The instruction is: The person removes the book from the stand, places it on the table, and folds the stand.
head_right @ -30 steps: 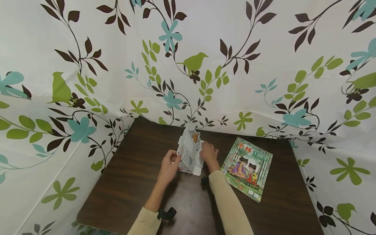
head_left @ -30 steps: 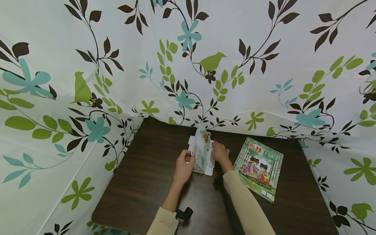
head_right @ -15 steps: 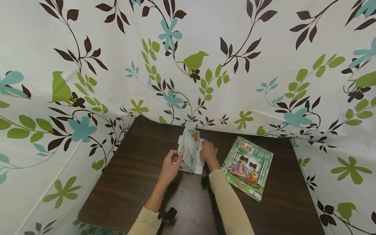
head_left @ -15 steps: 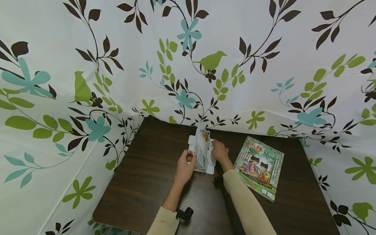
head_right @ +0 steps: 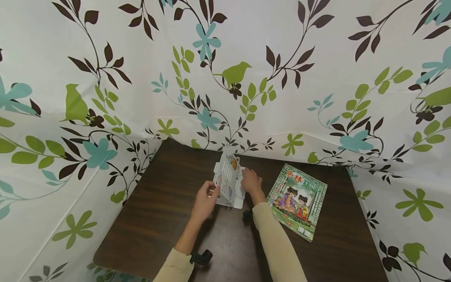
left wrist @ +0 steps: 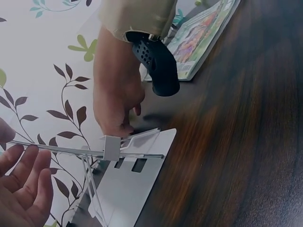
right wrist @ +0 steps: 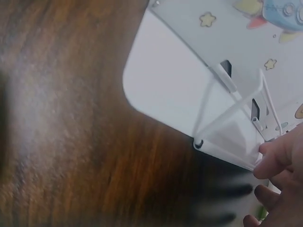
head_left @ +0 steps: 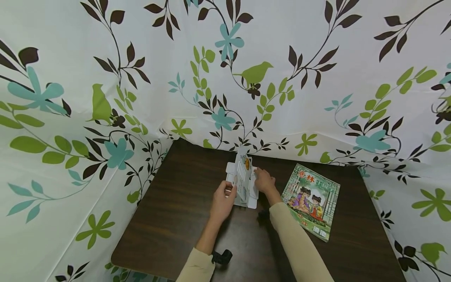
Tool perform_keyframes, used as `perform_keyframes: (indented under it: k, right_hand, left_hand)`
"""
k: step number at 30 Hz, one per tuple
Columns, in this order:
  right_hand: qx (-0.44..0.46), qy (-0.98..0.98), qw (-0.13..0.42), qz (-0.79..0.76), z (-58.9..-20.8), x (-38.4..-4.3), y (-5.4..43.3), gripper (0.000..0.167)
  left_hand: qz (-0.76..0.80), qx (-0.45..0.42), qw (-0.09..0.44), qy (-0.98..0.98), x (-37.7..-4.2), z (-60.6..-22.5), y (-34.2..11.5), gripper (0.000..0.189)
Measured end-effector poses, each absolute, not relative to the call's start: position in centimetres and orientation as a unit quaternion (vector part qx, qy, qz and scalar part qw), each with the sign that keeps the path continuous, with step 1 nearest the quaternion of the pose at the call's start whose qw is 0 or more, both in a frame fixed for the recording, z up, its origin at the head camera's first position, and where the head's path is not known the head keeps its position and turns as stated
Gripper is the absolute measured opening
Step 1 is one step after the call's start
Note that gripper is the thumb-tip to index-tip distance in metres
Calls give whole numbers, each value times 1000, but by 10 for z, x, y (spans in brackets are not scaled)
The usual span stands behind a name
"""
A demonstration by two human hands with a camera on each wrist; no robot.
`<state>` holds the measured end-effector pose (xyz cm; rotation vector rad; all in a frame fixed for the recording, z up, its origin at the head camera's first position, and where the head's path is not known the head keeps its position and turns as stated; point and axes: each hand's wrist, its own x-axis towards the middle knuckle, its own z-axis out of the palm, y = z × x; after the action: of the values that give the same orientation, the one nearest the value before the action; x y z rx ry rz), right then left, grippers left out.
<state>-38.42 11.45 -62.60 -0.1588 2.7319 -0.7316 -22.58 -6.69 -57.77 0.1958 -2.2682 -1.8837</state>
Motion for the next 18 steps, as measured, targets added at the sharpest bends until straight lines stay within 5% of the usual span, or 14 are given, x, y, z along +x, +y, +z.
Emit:
perform_keyframes:
  k: [18]
  right_hand:
    - [-54, 944, 116, -304, -626, -391, 112, 60]
  left_hand:
    - [-621, 29, 60, -781, -226, -583, -67, 16]
